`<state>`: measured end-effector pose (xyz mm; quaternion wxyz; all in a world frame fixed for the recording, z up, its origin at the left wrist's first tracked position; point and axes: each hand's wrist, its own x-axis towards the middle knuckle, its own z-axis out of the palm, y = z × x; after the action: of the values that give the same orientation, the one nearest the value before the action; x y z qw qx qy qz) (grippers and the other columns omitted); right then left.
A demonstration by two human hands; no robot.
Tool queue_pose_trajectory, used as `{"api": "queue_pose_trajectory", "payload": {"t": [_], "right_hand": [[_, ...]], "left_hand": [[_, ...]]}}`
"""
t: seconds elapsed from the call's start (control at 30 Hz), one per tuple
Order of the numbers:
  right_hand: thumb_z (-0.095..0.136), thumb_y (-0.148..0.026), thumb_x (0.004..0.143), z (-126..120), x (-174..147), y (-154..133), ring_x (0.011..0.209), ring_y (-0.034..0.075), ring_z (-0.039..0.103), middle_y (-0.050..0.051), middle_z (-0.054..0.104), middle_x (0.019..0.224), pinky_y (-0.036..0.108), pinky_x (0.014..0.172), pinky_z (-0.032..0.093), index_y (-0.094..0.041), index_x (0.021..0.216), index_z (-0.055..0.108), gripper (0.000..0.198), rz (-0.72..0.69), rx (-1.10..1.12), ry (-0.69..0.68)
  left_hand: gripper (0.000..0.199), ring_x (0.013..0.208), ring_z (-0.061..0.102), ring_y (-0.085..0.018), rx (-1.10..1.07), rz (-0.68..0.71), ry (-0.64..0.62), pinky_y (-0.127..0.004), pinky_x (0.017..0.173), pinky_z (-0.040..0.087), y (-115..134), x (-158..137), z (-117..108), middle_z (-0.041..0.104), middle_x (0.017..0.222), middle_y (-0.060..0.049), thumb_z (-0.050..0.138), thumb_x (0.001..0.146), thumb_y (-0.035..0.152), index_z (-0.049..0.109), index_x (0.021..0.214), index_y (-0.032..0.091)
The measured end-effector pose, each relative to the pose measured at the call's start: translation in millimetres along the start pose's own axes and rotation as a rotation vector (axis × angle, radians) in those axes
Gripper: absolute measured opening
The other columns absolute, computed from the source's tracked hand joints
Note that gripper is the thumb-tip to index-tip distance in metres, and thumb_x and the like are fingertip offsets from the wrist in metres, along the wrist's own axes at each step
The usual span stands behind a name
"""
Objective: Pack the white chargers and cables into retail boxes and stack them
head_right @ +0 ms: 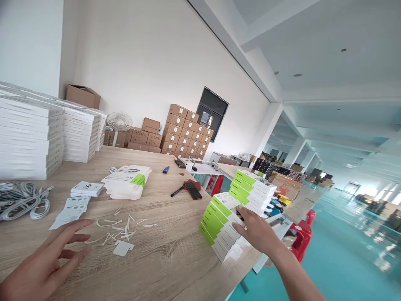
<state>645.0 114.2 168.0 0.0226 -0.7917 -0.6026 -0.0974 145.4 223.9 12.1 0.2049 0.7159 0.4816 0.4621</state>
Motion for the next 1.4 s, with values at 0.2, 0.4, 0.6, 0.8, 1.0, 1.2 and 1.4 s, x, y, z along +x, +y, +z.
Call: {"api": "queue_pose_trajectory", "payload": {"t": [0.2,0.4,0.6,0.8,1.0,1.2,1.4], "right_hand": [[0.047,-0.059,0.086,-14,4,-9,0.115,0.036,0.061,0.018,0.058,0.134,0.048,0.089,0.054,-0.015,0.134,0.053,0.066,-0.043,-0.011,-0.028],[0.052,-0.053,0.089,2,42,-115,0.132,0.030,0.048,0.012,0.050,0.144,0.048,0.111,0.038,-0.023,0.138,0.050,0.058,-0.444,0.107,0.236],[0.059,-0.041,0.088,36,128,-294,0.140,0.025,0.036,0.012,0.043,0.150,0.042,0.117,0.028,-0.018,0.140,0.046,0.058,-0.698,0.421,0.164],[0.074,-0.045,0.075,75,173,-378,0.134,0.035,0.043,0.018,0.050,0.143,0.053,0.109,0.032,-0.017,0.133,0.054,0.068,-0.679,0.477,0.090],[0.043,-0.035,0.098,78,132,-351,0.131,0.024,0.049,0.008,0.061,0.134,0.052,0.118,0.014,-0.024,0.123,0.063,0.034,-0.742,0.528,0.217],[0.046,-0.031,0.096,86,16,-329,0.131,0.024,0.050,-0.001,0.063,0.131,0.050,0.116,0.026,-0.039,0.138,0.048,0.044,-1.238,0.626,0.399],[0.038,-0.056,0.095,88,-15,-312,0.134,0.026,0.044,0.001,0.055,0.141,0.047,0.113,0.033,-0.038,0.133,0.053,0.045,-1.196,1.076,-0.031]], "left_hand": [[0.036,0.109,0.061,-0.021,0.073,0.097,-0.167,-0.028,0.087,0.052,2,-2,2,0.042,0.141,-0.003,0.048,0.091,0.046,0.040,0.125,0.036],[0.018,0.076,0.061,-0.015,0.093,0.045,-0.318,-0.028,0.072,0.044,41,-7,-7,0.060,0.101,0.001,0.038,0.095,0.029,0.056,0.099,0.029],[0.018,0.080,0.061,-0.019,0.134,0.001,-0.281,-0.029,0.072,0.039,38,-8,-16,0.064,0.090,-0.001,0.042,0.092,0.025,0.060,0.089,0.025],[0.016,0.075,0.058,-0.020,-0.075,-0.114,-0.140,-0.029,0.070,0.039,28,-2,-27,0.065,0.084,-0.002,0.052,0.088,0.033,0.064,0.082,0.024],[0.043,0.069,0.061,-0.017,-0.792,-0.634,0.147,-0.024,0.051,0.037,19,15,-46,0.068,0.099,-0.008,0.062,0.078,0.055,0.064,0.097,0.017],[0.062,0.094,0.069,-0.031,-1.474,-0.753,-0.008,-0.039,0.073,0.055,14,10,-74,0.072,0.102,-0.016,0.059,0.077,0.062,0.060,0.111,0.010],[0.045,0.080,0.072,-0.034,-1.221,-0.725,-0.288,-0.041,0.071,0.054,23,-1,-69,0.076,0.094,-0.015,0.066,0.065,0.013,0.064,0.110,0.008]]}}
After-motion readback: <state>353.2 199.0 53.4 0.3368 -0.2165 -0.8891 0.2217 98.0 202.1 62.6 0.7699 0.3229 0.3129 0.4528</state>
